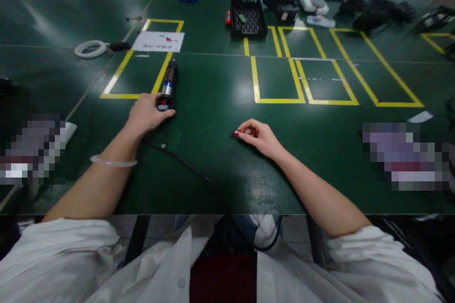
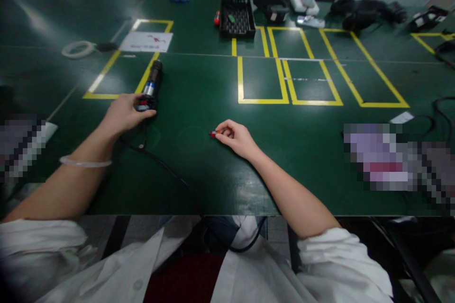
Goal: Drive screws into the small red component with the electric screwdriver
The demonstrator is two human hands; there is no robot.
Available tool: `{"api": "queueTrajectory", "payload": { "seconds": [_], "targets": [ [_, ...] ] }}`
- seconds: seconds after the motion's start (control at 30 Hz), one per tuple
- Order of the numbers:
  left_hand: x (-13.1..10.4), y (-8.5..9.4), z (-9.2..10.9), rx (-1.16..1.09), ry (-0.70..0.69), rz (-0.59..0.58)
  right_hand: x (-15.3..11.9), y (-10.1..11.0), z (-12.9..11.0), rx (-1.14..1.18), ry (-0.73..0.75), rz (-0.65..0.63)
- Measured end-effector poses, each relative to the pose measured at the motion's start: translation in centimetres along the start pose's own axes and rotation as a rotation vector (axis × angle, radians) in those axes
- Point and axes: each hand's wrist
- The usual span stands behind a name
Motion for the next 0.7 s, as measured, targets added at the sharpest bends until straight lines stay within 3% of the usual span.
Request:
{"api": "queueTrajectory", "payload": {
  "seconds": [0.23, 0.4, 0.53, 0.7],
  "targets": [
    [-4.3, 0.4, 8.6, 0.026, -0.129, 0.018, 0.0, -0.1, -0.2, 0.047, 0.050, 0.007],
    [-6.7, 0.7, 13.6, 0.012, -0.283, 0.013, -0.1, 0.0, -0.4, -0.035, 0.077, 0.028],
    [-7.8, 0.6, 15.9, -0.016, -0.359, 0.025, -0.2, 0.1, -0.5, -0.093, 0.097, 0.037],
    [-8.3, 0.4, 16.9, -0.046, -0.379, 0.022, -0.4, -0.1, -0.5, -0.181, 0.145, 0.022]
  ]
}}
Point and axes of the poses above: each hand's wrist, its own x-axis towards the middle knuckle, its own y-axis out of the back of the hand, z = x × y, and after that the axes turned 12 degrees about x, right-handed
